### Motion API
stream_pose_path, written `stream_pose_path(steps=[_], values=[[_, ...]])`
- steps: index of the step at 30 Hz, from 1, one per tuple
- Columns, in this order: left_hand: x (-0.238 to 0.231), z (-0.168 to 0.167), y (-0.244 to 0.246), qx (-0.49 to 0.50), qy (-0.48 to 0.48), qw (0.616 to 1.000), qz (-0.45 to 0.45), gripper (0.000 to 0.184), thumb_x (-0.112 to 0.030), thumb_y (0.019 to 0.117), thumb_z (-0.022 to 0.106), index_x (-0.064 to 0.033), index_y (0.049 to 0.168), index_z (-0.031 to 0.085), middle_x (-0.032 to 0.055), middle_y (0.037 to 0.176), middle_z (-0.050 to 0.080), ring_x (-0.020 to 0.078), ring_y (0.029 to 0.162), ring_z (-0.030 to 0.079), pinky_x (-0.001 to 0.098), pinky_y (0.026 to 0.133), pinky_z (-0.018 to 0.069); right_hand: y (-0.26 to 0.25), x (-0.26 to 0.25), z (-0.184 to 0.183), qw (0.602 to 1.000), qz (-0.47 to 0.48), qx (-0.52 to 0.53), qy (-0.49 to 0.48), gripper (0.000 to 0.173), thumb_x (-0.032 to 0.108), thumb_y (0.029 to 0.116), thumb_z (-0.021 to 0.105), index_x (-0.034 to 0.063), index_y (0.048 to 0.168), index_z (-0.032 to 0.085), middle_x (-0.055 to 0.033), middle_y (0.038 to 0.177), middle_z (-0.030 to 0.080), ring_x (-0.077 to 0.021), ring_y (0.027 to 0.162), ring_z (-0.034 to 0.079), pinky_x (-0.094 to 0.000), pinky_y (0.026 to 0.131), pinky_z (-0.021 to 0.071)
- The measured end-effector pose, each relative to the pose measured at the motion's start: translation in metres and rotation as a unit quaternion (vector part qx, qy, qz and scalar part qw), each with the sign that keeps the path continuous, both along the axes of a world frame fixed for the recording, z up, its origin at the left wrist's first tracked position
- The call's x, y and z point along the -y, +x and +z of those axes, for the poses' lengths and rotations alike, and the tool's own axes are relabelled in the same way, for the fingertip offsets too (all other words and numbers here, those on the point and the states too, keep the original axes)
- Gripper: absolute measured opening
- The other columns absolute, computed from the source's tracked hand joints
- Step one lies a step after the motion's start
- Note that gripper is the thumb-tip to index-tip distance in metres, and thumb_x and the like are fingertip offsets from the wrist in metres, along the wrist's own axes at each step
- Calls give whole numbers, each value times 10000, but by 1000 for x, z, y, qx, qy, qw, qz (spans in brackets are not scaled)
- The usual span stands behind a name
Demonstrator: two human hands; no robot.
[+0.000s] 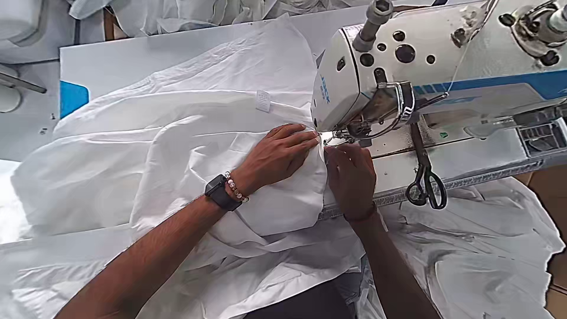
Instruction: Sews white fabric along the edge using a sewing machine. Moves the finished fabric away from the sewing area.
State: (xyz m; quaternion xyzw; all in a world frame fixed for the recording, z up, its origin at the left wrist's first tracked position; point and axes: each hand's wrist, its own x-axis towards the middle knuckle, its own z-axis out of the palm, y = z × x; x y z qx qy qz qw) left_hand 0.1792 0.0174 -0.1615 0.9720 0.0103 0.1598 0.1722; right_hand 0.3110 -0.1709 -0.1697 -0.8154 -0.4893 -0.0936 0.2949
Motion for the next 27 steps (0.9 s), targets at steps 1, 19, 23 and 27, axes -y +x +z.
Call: stream_pose_path(steps=[1, 19, 23, 27], values=[[-2, 0, 0, -2, 0, 1000, -5, 392, -263, 1055, 461, -196, 1385, 662, -16, 1430, 626, 217, 1402, 497, 430, 1189, 363, -5, 2, -1, 1000, 15, 9, 8, 242, 182, 1001, 613, 205, 1193, 759, -17, 1176, 711, -219, 1094, 638, -391, 889, 527], [45, -7, 0, -21, 39, 991, 124, 463, -466, 1022, 493, -246, 1398, 651, 11, 1507, 554, 259, 1424, 446, 500, 1172, 320, -7, -15, 27, 982, -91, -121, -110, 273, 322, 854, 721, 106, 705, 646, -107, 1043, 684, -327, 1007, 630, -520, 790, 513], [37, -5, -8, -22, 29, 996, 83, 421, -321, 1060, 440, -222, 1423, 629, 24, 1524, 543, 255, 1463, 425, 495, 1209, 316, -28, -10, 37, 966, -84, -238, -51, 253, 270, 876, 720, 59, 1014, 700, -63, 1024, 710, -188, 832, 700, -402, 675, 599], [37, -5, -8, -34, 33, 996, 81, 428, -365, 1065, 454, -241, 1442, 613, 18, 1546, 516, 255, 1473, 396, 478, 1209, 299, -97, 39, 27, 912, -74, -403, 23, 457, 275, 951, 652, -19, 1298, 612, -30, 899, 742, -67, 780, 717, -278, 691, 615]])
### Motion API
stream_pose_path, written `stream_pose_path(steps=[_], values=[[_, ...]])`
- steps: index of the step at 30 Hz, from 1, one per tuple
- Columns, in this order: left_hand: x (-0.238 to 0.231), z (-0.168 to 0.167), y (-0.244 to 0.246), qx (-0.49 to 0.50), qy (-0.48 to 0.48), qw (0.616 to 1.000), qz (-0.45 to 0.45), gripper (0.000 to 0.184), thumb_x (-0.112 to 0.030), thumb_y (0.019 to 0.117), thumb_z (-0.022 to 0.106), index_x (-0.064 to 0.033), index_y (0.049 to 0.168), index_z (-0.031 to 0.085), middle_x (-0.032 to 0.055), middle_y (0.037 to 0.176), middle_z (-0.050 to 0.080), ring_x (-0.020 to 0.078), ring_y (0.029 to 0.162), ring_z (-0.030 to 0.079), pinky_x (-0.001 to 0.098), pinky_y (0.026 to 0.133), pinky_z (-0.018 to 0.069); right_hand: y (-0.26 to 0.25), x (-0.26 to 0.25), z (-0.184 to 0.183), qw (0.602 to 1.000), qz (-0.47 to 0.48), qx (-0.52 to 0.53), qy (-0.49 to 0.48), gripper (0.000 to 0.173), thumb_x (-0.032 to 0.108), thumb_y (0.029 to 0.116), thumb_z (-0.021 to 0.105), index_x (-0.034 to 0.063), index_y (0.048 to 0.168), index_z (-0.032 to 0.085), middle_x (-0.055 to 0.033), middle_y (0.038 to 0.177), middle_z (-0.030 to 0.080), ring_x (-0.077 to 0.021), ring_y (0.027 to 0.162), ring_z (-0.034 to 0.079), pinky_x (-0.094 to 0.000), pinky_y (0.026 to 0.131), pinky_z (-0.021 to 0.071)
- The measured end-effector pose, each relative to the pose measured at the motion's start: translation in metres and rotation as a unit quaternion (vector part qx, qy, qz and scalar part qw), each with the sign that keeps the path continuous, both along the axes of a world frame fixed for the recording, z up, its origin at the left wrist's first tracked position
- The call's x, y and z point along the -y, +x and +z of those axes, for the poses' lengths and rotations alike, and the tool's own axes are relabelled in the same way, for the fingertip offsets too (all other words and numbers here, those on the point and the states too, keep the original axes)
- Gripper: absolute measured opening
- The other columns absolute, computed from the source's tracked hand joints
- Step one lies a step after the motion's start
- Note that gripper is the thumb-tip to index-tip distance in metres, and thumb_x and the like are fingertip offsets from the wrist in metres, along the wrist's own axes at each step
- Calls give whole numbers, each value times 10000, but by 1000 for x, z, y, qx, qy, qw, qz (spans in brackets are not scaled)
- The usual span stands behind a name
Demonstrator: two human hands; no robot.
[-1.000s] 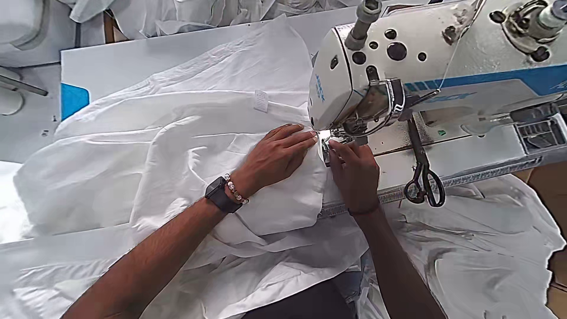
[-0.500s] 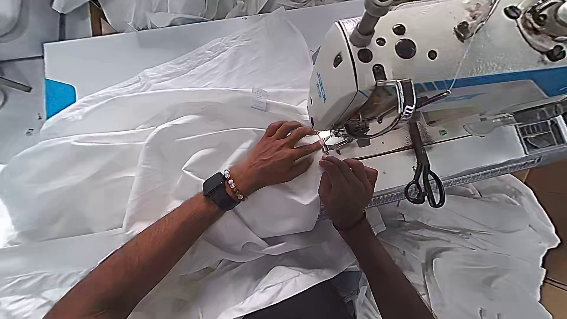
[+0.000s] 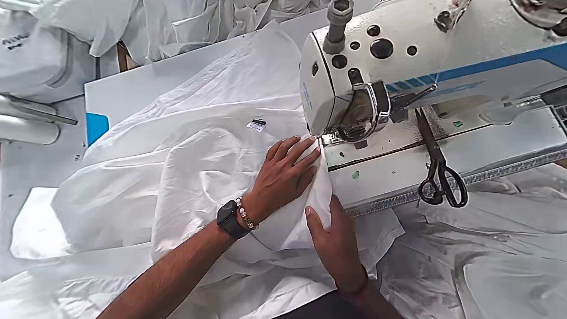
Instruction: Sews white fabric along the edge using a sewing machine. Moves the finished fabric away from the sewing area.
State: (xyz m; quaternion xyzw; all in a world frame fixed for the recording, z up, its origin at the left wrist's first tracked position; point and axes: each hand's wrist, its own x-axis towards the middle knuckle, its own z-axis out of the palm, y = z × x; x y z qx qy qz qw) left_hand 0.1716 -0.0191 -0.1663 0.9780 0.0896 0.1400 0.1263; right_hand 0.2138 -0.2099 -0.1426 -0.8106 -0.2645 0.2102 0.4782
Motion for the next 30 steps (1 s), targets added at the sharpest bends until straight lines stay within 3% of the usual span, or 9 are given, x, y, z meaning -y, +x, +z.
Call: stream_pose_path(steps=[4, 8, 13, 16, 19, 23, 26, 30], values=[[-2, 0, 5, 14, 24, 1000, 13, 397, -341, 1056, 465, -264, 1394, 658, 20, 1482, 567, 268, 1400, 446, 474, 1154, 316, -11, 16, 6, 996, -48, -15, 77, 354, 175, 1007, 568, -44, 1269, 663, 1, 869, 749, 42, 722, 682, -155, 632, 583], [-7, 1, 7, 32, 45, 998, -2, 360, -334, 1044, 503, -263, 1338, 699, 26, 1417, 609, 272, 1342, 482, 468, 1125, 327, 6, 10, 3, 998, -35, -2, 53, 374, 166, 1013, 561, -12, 1327, 657, 3, 851, 748, 11, 641, 655, -190, 567, 567], [-17, 3, 9, 41, 59, 997, -26, 332, -349, 1035, 530, -276, 1288, 732, 16, 1372, 638, 261, 1300, 507, 460, 1097, 343, 17, 2, 1, 999, -24, 30, 17, 389, 186, 998, 577, 18, 1338, 665, 35, 704, 684, 5, 493, 538, -205, 450, 480], [-25, 4, 12, 51, 78, 994, -59, 316, -358, 1031, 552, -264, 1258, 752, 19, 1325, 665, 260, 1260, 526, 450, 1071, 341, 20, -2, -1, 999, -26, 38, 2, 394, 184, 972, 591, 36, 1325, 684, 42, 677, 665, 3, 478, 503, -205, 443, 447], [-14, 7, 12, 46, 107, 993, -37, 306, -306, 1024, 554, -220, 1239, 754, 25, 1324, 662, 258, 1251, 536, 448, 1073, 356, 23, -7, -5, 999, -31, 41, 8, 398, 162, 961, 602, 16, 1323, 681, 75, 574, 542, 1, 439, 421, -195, 407, 381], [6, 2, 8, 27, 81, 996, 31, 314, -298, 1027, 521, -214, 1232, 744, 23, 1388, 624, 268, 1308, 502, 453, 1098, 343, 26, -7, -5, 998, -28, 58, -15, 405, 163, 926, 615, 55, 1307, 704, 63, 628, 572, -1, 478, 430, -189, 441, 390], [-6, 0, 8, 44, 78, 996, 3, 312, -327, 1022, 537, -232, 1218, 760, 26, 1373, 635, 269, 1292, 507, 454, 1078, 346, 27, -4, -3, 997, -14, 67, -29, 422, 176, 914, 622, 70, 1315, 703, 38, 694, 646, -11, 516, 495, -202, 478, 447], [-14, 3, 9, 51, 97, 994, -28, 286, -346, 1024, 552, -244, 1168, 777, 14, 1340, 655, 257, 1279, 522, 450, 1095, 343, 28, -4, 0, 997, -13, 70, -30, 414, 167, 924, 598, 59, 1309, 704, 53, 617, 591, -15, 464, 448, -207, 435, 402]])
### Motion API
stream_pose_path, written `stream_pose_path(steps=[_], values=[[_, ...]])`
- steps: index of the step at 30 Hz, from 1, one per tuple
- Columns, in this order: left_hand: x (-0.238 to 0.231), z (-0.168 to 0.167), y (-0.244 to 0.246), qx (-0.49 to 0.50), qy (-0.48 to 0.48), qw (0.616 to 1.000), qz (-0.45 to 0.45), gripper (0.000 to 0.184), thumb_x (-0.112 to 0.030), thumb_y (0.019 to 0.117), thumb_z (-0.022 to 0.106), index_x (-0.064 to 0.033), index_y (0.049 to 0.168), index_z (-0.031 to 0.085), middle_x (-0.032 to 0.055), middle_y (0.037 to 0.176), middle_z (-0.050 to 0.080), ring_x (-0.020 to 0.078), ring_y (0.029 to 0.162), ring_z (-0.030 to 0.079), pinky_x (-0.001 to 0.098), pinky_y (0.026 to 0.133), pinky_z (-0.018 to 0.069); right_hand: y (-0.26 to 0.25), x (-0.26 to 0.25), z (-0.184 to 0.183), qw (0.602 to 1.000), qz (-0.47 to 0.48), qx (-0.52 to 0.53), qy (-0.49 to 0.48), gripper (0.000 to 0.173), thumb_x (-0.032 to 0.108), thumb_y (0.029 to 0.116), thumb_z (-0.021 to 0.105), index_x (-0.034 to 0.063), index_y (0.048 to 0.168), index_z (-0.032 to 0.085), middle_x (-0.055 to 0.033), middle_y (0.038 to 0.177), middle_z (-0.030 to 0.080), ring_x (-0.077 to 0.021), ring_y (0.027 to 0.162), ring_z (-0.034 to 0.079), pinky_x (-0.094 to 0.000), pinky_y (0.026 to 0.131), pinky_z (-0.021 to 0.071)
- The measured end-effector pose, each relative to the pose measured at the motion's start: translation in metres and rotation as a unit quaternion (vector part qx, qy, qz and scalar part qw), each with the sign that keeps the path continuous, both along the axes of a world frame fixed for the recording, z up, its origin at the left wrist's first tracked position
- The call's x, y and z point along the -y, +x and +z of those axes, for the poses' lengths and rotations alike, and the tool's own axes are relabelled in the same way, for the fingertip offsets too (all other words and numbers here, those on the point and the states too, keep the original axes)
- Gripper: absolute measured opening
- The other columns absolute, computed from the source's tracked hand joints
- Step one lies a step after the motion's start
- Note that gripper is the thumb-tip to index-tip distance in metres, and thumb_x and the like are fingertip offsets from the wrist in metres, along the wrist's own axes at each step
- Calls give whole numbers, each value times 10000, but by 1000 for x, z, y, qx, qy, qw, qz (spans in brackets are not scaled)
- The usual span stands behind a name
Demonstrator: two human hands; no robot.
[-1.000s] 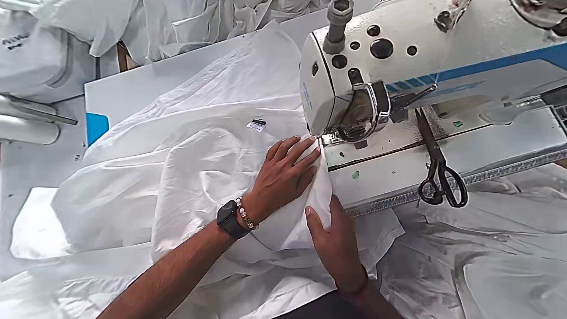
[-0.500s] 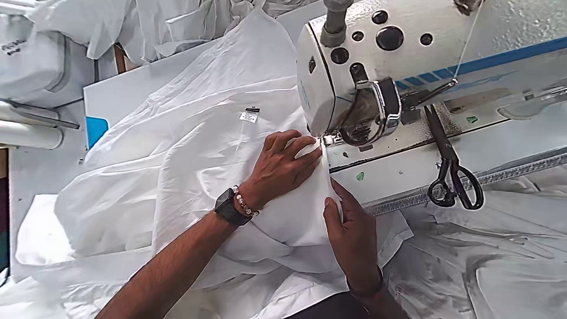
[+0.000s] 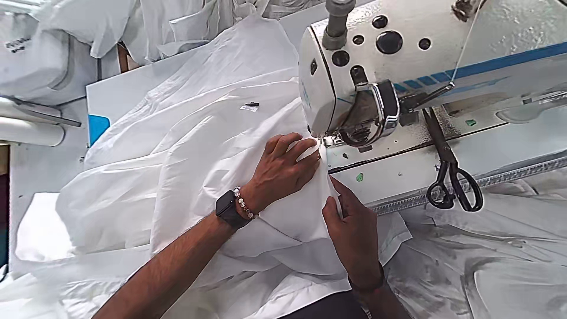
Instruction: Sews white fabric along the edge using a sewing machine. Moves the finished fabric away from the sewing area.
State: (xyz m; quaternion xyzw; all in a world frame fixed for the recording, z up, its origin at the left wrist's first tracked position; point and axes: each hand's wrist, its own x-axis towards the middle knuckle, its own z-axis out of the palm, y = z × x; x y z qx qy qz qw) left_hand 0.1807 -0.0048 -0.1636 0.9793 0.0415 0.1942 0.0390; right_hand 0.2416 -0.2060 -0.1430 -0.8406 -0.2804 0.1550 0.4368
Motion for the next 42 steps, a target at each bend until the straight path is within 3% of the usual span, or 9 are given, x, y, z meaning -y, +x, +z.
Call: stream_pose_path(steps=[2, 6, 12, 17, 19, 25, 34, 38, 42], values=[[11, 1, 0, -11, 2, 1000, 29, 282, -316, 1020, 537, -227, 1154, 769, 13, 1361, 643, 260, 1297, 513, 451, 1097, 342, -1, 0, 0, 1000, -3, 5, -8, 423, 171, 917, 607, 67, 1315, 704, 41, 638, 607, -28, 473, 455, -221, 443, 412], [29, -4, -4, -17, -41, 995, 85, 330, -305, 1022, 510, -231, 1246, 741, 20, 1418, 605, 264, 1344, 473, 468, 1117, 318, -5, 3, 2, 999, -4, 20, -32, 422, 176, 899, 600, 82, 1294, 714, 4, 835, 736, -43, 586, 590, -253, 527, 509], [-3, 0, -2, -8, -4, 1000, -10, 333, -333, 1013, 542, -250, 1266, 740, 23, 1362, 640, 262, 1292, 508, 450, 1093, 339, -4, 4, 4, 998, 0, 45, -32, 390, 183, 936, 580, 67, 1281, 719, 35, 624, 635, -51, 450, 497, -264, 421, 432], [45, -4, -7, -46, -53, 992, 107, 441, -296, 1021, 438, -213, 1405, 637, 18, 1485, 553, 257, 1369, 454, 450, 1121, 318, -1, 1, 3, 998, 3, 60, -35, 385, 162, 953, 569, 55, 1295, 711, 17, 648, 658, -63, 456, 512, -266, 432, 445], [41, -6, -8, -46, -66, 991, 103, 469, -312, 1014, 444, -213, 1443, 607, 30, 1504, 534, 263, 1384, 436, 459, 1127, 306, -2, 1, 3, 997, 5, 66, -34, 392, 161, 951, 570, 50, 1302, 708, 23, 633, 651, -57, 445, 503, -259, 424, 437], [11, -4, -6, -27, -39, 998, 42, 404, -329, 1020, 499, -286, 1386, 664, 20, 1426, 592, 255, 1320, 474, 443, 1089, 323, 0, 1, 6, 997, 12, 70, -37, 393, 161, 956, 566, 40, 1304, 704, 13, 621, 649, -69, 447, 524, -274, 423, 447], [0, 3, 1, 0, -1, 1000, -14, 320, -294, 1013, 540, -224, 1242, 753, 30, 1315, 663, 262, 1254, 527, 439, 1068, 355, 10, -15, -2, 993, 12, 108, -50, 384, 148, 955, 560, 38, 1289, 717, -1, 593, 628, -97, 442, 510, -297, 431, 431], [39, -4, -6, -25, -51, 993, 104, 386, -278, 1022, 477, -230, 1344, 684, 30, 1445, 579, 266, 1338, 472, 448, 1094, 338, 10, -15, -2, 992, 20, 108, -63, 405, 151, 946, 564, 37, 1306, 708, 2, 589, 614, -103, 447, 502, -297, 438, 432], [11, -4, -7, -22, -41, 998, 36, 387, -337, 1026, 493, -263, 1355, 683, 34, 1446, 582, 274, 1340, 467, 451, 1094, 329, 8, -11, 4, 993, 23, 109, -48, 398, 141, 946, 568, 20, 1298, 706, 7, 566, 601, -93, 424, 484, -288, 420, 424]])
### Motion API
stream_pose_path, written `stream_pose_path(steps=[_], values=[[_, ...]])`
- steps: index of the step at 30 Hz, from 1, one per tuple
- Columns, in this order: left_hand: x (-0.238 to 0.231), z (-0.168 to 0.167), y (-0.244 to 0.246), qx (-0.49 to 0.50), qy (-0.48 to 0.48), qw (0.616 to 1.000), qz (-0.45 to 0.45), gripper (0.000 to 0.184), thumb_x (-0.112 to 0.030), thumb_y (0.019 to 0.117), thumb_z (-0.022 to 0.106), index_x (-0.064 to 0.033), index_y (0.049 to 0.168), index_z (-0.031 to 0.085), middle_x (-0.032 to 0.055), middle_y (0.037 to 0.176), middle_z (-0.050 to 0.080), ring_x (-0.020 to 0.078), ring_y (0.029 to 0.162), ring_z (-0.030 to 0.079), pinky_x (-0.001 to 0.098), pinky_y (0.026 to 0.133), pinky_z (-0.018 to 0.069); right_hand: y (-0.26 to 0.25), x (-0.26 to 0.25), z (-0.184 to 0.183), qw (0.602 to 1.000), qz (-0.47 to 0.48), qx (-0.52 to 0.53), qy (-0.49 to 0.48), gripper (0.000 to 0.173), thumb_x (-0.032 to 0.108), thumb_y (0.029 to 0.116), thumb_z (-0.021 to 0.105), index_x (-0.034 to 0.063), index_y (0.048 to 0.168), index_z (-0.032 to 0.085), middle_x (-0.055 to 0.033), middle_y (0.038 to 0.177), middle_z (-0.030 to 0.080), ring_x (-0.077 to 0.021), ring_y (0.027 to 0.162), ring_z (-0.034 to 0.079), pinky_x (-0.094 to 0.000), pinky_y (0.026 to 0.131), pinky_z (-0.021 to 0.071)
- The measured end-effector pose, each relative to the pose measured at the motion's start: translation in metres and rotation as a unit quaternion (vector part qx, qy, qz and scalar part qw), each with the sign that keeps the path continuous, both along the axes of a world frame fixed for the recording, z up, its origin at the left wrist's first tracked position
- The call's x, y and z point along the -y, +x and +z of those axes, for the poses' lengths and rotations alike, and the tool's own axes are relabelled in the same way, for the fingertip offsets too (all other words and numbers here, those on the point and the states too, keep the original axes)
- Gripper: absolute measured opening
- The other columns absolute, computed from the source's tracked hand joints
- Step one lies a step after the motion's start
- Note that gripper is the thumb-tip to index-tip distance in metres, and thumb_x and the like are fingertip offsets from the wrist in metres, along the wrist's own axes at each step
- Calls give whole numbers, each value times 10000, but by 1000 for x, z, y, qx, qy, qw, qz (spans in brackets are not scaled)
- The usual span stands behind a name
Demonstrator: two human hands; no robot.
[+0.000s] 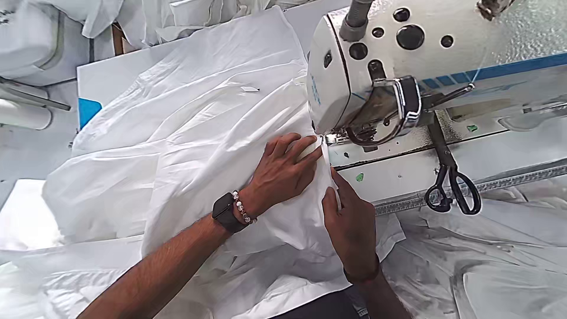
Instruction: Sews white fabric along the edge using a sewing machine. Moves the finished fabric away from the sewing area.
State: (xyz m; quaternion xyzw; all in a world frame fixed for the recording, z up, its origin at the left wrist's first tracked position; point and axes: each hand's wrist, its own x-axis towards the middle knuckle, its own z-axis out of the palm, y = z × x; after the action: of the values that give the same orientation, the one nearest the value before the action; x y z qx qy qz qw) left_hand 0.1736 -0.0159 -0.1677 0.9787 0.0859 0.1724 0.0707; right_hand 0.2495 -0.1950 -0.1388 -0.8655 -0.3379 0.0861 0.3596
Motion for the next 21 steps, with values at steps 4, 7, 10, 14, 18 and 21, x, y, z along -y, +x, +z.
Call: stream_pose_path(steps=[4, 7, 10, 14, 18, 21], values=[[-5, 5, 2, 8, 34, 999, -18, 359, -299, 1019, 509, -253, 1312, 710, 43, 1406, 614, 281, 1322, 492, 446, 1113, 332, -1, -1, -1, 1000, 0, 0, -2, 403, 145, 951, 557, 27, 1310, 700, 17, 565, 584, -86, 429, 474, -285, 420, 414], [27, 0, -1, -29, -6, 997, 68, 439, -283, 1026, 432, -248, 1416, 630, 49, 1499, 535, 289, 1394, 427, 461, 1135, 304, -3, 1, -3, 1000, 1, 3, -3, 398, 149, 955, 564, 17, 1306, 697, 6, 604, 620, -86, 451, 502, -280, 436, 437], [17, -1, -3, -19, -21, 999, 44, 430, -318, 1024, 442, -264, 1399, 645, 58, 1488, 545, 289, 1390, 435, 474, 1132, 311, -6, 7, 3, 1000, 8, -9, -10, 402, 158, 959, 556, 13, 1308, 693, 21, 578, 603, -74, 431, 486, -274, 415, 424], [-3, 2, 0, 2, 7, 1000, -10, 394, -322, 1019, 488, -264, 1359, 678, 50, 1438, 583, 275, 1332, 477, 452, 1101, 334, -9, 14, 11, 1000, 12, -14, -7, 408, 165, 965, 554, 22, 1321, 692, 57, 522, 523, -50, 401, 418, -258, 381, 372], [-11, 5, 2, 11, -1, 999, -31, 361, -314, 1008, 519, -273, 1306, 720, 54, 1389, 616, 275, 1309, 493, 444, 1096, 339, -13, 21, 17, 1000, 17, -10, -11, 417, 152, 950, 543, 25, 1316, 696, 64, 519, 515, -44, 389, 394, -259, 370, 346], [-22, 7, 4, 23, 0, 998, -63, 332, -311, 998, 548, -266, 1258, 749, 57, 1347, 637, 281, 1275, 507, 444, 1082, 346, -15, 24, 23, 1000, 21, -3, -17, 418, 149, 938, 547, 33, 1309, 703, 66, 535, 533, -36, 392, 397, -250, 367, 345]])
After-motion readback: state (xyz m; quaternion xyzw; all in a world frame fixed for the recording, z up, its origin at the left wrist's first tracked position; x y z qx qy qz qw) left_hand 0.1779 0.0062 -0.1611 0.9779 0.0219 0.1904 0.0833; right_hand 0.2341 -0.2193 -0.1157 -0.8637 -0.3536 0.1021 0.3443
